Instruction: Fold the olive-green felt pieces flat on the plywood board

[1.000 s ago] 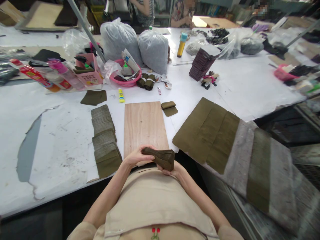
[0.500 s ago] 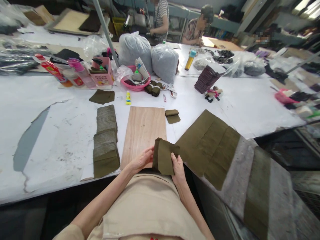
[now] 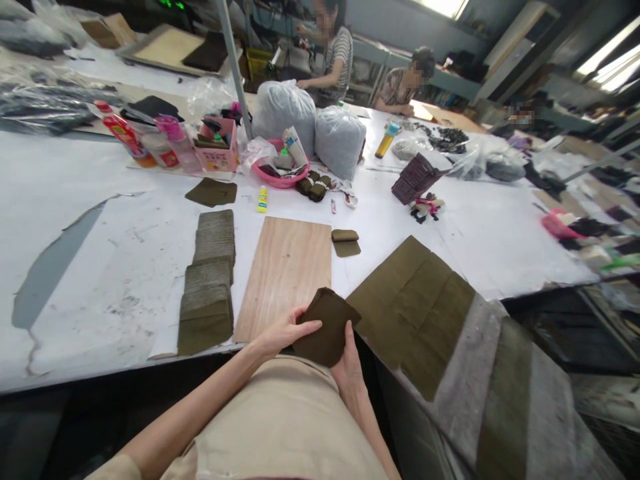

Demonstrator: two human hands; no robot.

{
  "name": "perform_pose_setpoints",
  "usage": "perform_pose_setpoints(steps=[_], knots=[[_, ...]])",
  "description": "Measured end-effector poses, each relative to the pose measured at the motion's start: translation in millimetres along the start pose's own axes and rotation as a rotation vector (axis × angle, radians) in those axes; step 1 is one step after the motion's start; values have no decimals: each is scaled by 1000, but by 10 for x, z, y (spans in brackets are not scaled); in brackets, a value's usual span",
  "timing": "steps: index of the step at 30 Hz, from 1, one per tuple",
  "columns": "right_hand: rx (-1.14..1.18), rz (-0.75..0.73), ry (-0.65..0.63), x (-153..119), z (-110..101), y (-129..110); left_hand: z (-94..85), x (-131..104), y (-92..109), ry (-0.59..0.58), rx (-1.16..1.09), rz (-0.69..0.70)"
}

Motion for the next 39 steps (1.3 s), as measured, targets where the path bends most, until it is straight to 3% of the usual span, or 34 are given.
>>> perform_pose_setpoints(steps=[3, 6, 20, 31, 34, 39], knots=[[134, 137, -6, 9, -6, 153, 32, -36, 65, 39, 63, 38], [190, 181, -24, 14, 11, 219, 67, -59, 115, 43, 113, 72], [233, 170, -54, 32, -51, 292, 88, -110, 169, 33, 184, 124], [182, 167, -105, -20, 25, 286, 320, -241, 355, -7, 312, 247], [118, 57, -43, -26, 1, 206, 207, -204, 309, 32, 286, 214], [-301, -407, 208, -159, -71, -237, -47, -87, -76, 91, 11, -66]])
Point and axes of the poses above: each hand's wrist, its own x-axis towards the middle knuckle, its own z-axis out of the palm, y = z × x, the point moved 8 cm from there along x, towards the middle knuckle, and after that the axes turned 6 degrees about x, right-handed, at the moved point
